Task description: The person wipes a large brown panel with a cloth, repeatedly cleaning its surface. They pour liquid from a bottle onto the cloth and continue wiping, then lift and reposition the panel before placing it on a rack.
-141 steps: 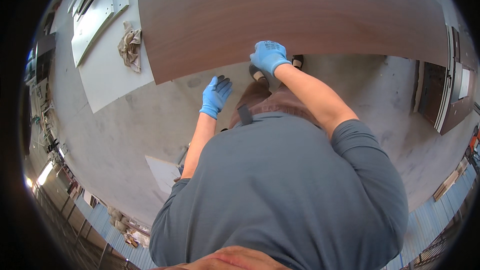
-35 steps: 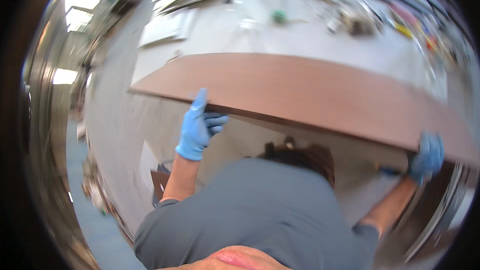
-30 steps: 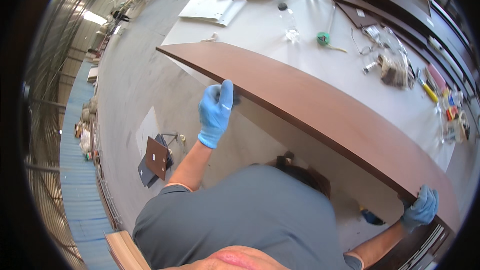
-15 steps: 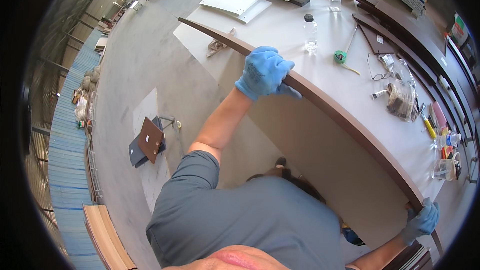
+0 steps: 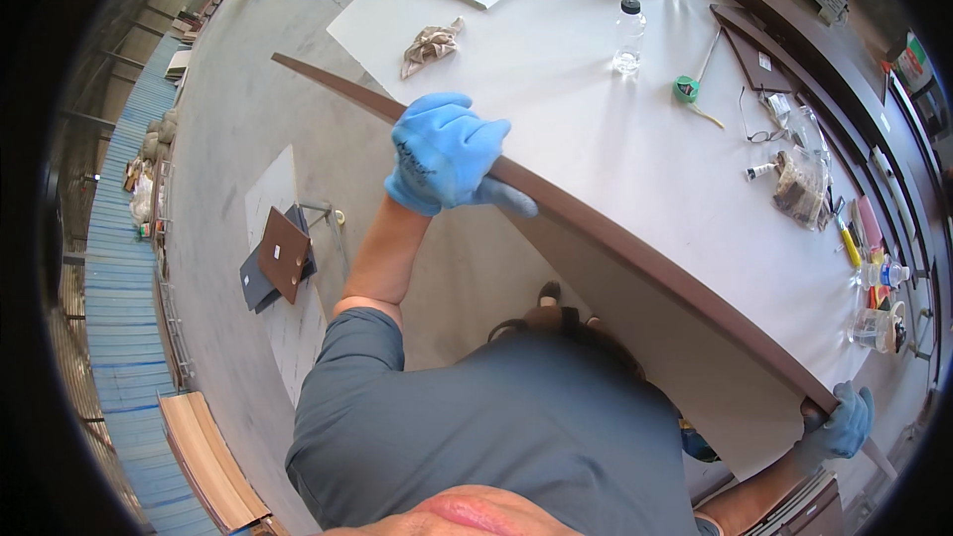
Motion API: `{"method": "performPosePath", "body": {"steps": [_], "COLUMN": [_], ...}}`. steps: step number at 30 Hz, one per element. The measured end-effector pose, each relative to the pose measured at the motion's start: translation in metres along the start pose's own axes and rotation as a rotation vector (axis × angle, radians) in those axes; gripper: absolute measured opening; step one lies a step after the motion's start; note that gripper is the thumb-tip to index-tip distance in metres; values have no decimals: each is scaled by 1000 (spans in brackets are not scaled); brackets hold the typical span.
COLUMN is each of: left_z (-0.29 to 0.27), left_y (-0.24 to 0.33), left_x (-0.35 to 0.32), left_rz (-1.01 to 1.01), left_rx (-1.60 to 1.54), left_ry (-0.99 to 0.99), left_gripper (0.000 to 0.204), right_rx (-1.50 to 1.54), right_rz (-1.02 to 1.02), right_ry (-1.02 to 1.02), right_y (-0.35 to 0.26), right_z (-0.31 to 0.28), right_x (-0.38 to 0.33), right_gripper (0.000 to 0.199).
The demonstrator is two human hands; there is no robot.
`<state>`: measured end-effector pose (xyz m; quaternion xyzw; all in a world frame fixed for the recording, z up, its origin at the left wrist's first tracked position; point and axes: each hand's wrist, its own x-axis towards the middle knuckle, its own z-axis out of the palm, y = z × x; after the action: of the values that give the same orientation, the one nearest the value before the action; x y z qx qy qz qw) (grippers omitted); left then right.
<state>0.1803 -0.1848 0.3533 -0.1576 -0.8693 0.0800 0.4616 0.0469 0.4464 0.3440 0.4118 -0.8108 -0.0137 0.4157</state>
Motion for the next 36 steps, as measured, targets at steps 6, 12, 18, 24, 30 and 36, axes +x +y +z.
{"method": "performPosePath", "body": {"steps": [6, 12, 18, 24, 30, 36], "left_z": [-41, -48, -16, 94, 189, 219], "left_y": [-14, -28, -32, -16, 27, 25], "left_x": [-31, -33, -97, -310, -394, -458], "left_rz": [-63, -100, -483, -2128, -2117, -2119], "left_rx": [7, 1, 24, -1018, -1588, -1677], "left_ry": [-147, -33, 463, 893, 1046, 1128], "left_gripper": [84, 81, 89, 93, 95, 88], "right_rx": [41, 90, 142, 45, 14, 49], "right_rz": [15, 45, 97, 218, 344, 379], "right_ry": [-42, -70, -241, -98, -198, -168], "right_y": [-35, -57, -53, -20, -5, -23], "right_z": [-5, -5, -11, -21, -17, -20], "right_x": [23, 38, 34, -16, -41, -31], "right_gripper": [66, 68, 71, 71, 83, 90]}}
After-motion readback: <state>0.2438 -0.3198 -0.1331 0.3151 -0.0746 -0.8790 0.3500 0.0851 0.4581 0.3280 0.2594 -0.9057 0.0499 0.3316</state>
